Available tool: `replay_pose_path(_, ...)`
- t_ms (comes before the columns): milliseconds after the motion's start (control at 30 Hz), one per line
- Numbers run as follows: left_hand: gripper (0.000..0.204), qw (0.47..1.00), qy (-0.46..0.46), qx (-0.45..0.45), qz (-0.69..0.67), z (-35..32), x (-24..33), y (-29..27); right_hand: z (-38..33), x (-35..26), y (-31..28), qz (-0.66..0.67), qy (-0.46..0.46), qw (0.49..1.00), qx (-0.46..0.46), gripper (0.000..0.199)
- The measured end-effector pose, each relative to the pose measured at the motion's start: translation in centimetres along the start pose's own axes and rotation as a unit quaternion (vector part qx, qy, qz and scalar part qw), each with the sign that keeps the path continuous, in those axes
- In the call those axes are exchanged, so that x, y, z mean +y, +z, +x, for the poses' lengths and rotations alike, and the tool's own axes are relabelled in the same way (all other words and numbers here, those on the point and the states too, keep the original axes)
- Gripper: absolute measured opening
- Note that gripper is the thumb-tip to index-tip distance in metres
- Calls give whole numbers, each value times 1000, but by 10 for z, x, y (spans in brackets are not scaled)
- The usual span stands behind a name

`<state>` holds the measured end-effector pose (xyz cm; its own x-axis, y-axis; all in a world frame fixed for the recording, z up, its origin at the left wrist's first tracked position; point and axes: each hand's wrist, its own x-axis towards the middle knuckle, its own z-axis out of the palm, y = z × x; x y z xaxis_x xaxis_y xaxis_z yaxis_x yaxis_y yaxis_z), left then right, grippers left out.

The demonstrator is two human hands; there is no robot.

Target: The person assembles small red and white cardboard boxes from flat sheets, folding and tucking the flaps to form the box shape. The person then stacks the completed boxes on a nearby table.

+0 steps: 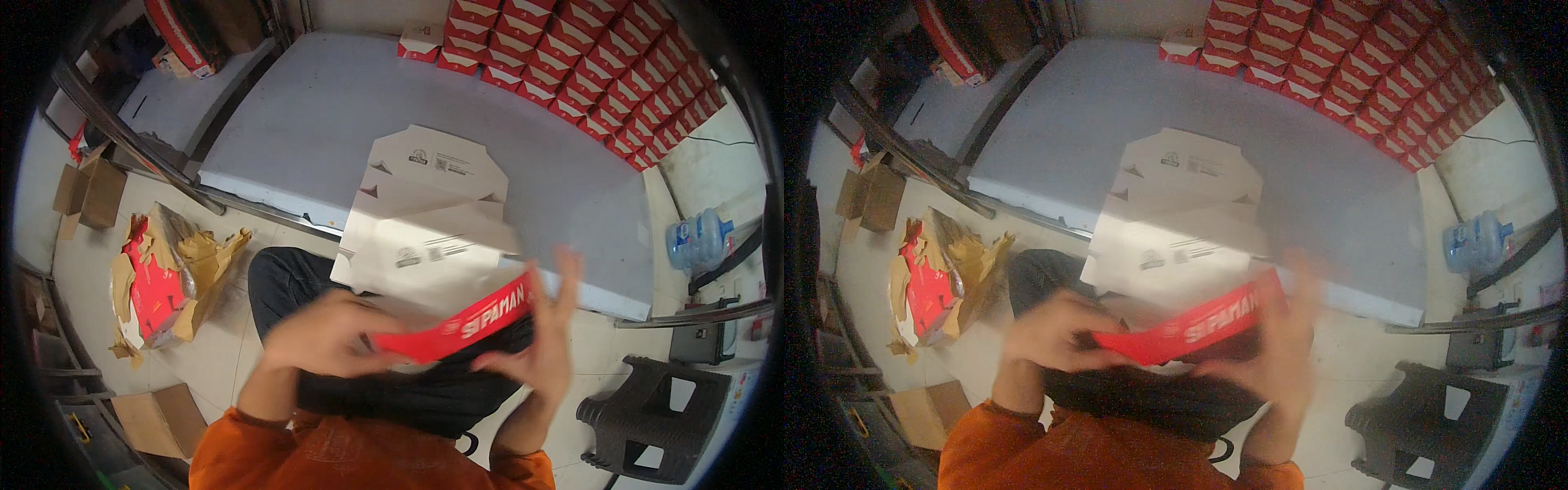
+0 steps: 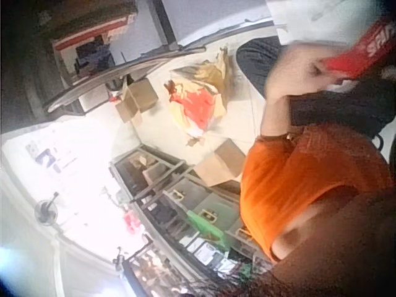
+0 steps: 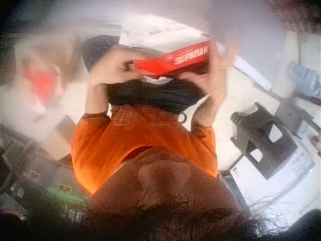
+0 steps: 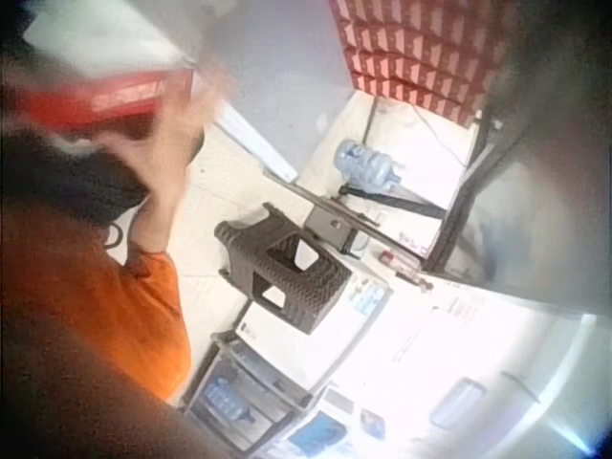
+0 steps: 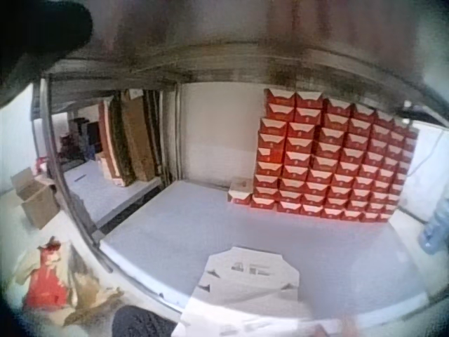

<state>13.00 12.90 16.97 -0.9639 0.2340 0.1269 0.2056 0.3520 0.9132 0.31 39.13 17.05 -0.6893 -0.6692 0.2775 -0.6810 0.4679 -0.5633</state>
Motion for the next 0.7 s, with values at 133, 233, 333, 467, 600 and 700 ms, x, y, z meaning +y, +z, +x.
replay_pose_path(133, 31, 978, 128, 70, -150, 30, -2, 47, -7, -9, 34, 261, -37, 964, 31, 75)
replay_pose_path(233, 31, 953, -186, -165, -172, 28, -9, 46, -19, 17, 23, 327, -117, 935, 76, 57)
replay_pose_path(333, 22, 959, -141, -114, -216, 18, -40, 49, 1, -11, -5, 263, -226, 929, -130, 26)
replay_pose_path(467, 14, 961, -137, -119, -209, 19, -35, 45, -1, -24, -6, 32, -55, 998, 18, 27)
replay_pose_path(600, 16, 988, 8, -115, -99, 23, -33, 43, 1, -37, -11, 57, -73, 967, -236, 23)
replay_pose_path(700, 20, 982, 40, -182, -12, 23, -24, 45, -1, -43, -7, 53, -19, 961, -269, 24)
